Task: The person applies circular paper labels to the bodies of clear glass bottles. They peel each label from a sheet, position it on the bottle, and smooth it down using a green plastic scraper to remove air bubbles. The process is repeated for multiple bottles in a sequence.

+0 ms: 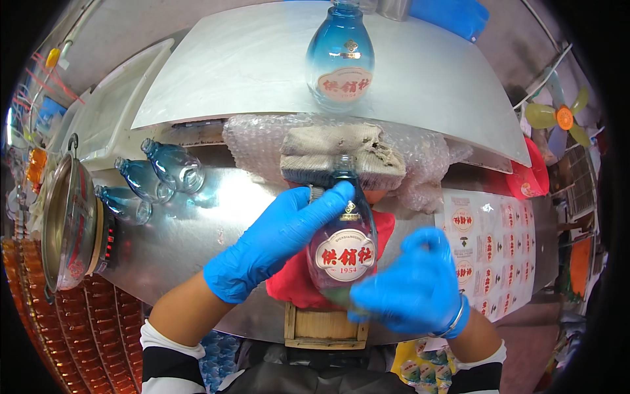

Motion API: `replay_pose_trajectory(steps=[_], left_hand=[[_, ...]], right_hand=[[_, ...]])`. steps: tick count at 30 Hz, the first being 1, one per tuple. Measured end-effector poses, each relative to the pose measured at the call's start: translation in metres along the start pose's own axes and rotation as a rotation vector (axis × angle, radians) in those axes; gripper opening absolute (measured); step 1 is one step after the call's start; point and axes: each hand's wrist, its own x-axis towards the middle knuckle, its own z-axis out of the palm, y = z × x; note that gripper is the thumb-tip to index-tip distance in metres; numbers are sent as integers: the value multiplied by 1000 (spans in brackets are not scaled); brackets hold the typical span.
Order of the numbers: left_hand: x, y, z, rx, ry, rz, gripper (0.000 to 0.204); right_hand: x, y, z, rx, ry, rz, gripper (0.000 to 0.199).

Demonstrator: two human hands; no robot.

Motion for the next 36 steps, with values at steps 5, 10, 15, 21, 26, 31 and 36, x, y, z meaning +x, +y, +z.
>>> replay_pose_trajectory(steps=[5, 10, 15, 21, 26, 31, 36], left_hand=[[-4, -25, -8, -128, -94, 156, 60], [-21, -45, -6, 233, -47, 354, 84], [-21, -47, -14, 352, -101, 386, 87], [-24, -58, -20, 341, -35, 456, 84], [-21, -62, -17, 250, 22, 459, 77], [-20, -57, -17, 282, -14, 433, 77], [-21, -52, -19, 197, -46, 344, 82]], right_hand=[[47, 35, 4, 452, 541, 204, 31], [64, 56, -3, 478, 537, 152, 30], [70, 36, -20, 279, 370, -42, 26], [61, 41, 14, 920, 913, 353, 12], [2, 36, 46, 1538, 584, 753, 29], [5, 21, 62, 1252, 415, 661, 45], [3, 26, 65, 1546, 396, 675, 37]])
